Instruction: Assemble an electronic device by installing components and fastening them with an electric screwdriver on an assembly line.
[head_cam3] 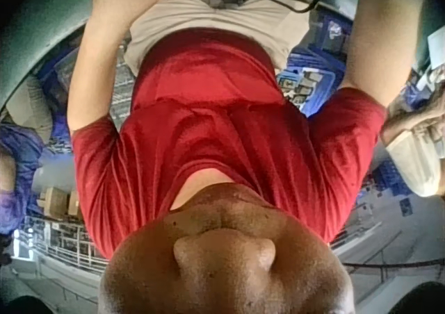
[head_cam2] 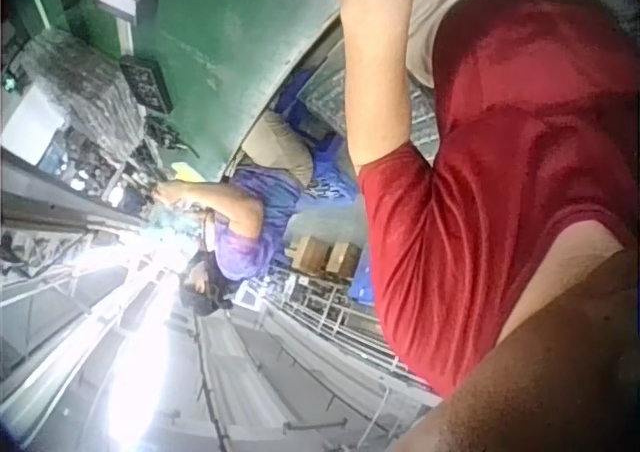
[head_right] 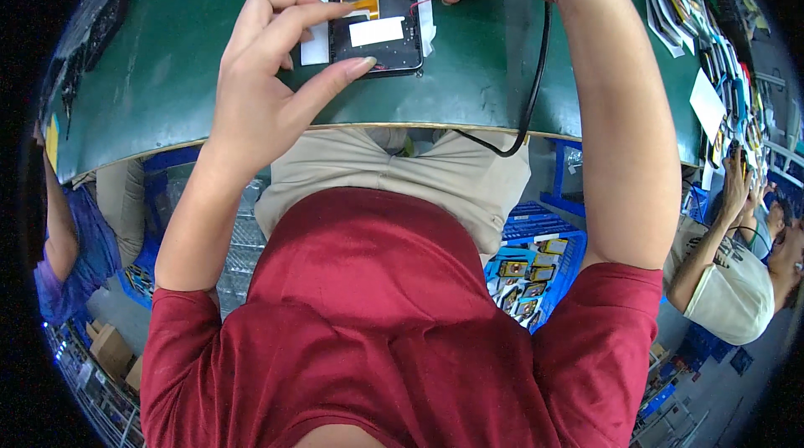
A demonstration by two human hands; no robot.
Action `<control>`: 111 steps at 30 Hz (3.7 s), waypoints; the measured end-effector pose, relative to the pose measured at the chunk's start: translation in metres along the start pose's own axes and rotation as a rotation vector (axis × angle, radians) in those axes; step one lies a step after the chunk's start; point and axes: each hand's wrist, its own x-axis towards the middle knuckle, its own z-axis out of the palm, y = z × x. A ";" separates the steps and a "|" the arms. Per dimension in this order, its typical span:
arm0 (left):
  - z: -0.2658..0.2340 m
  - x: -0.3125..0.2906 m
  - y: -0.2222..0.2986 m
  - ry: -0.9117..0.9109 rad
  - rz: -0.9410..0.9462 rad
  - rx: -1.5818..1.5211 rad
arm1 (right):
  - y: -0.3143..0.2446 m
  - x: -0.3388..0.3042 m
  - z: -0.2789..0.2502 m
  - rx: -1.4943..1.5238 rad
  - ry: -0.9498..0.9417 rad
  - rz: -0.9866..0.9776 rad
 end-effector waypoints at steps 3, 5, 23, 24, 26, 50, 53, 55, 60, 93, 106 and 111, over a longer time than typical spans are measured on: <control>0.000 0.005 0.008 -0.029 -0.045 -0.013 | 0.002 0.000 -0.007 -0.019 -0.022 0.015; -0.001 0.005 0.007 -0.033 -0.054 -0.010 | -0.002 0.003 -0.008 -0.074 -0.051 0.001; -0.004 0.006 0.003 -0.063 -0.067 0.040 | -0.024 0.013 -0.029 -0.039 -0.423 -0.063; -0.004 0.006 0.003 -0.067 -0.082 0.047 | -0.023 0.016 -0.019 -0.152 -0.259 -0.027; -0.004 0.007 0.004 -0.069 -0.083 0.046 | -0.025 0.016 -0.011 -0.261 -0.090 0.012; -0.001 0.009 0.003 -0.059 -0.073 0.079 | -0.050 0.016 -0.015 -0.373 -0.321 0.085; -0.003 0.006 0.002 -0.055 -0.076 0.078 | -0.047 0.002 0.001 -0.541 -0.066 0.013; -0.004 0.007 0.003 -0.054 -0.070 0.077 | -0.045 0.006 0.000 -0.459 -0.083 0.041; -0.002 0.007 0.004 -0.058 -0.073 0.072 | -0.042 0.026 -0.009 -0.224 -0.297 0.313; -0.010 0.010 0.001 -0.228 -0.132 -0.053 | 0.028 -0.051 0.065 -0.143 0.361 -0.516; -0.010 0.010 0.001 -0.224 -0.118 -0.030 | 0.027 -0.051 0.067 -0.159 0.357 -0.547; -0.008 0.009 -0.001 -0.224 -0.122 -0.033 | 0.028 -0.049 0.069 -0.137 0.331 -0.532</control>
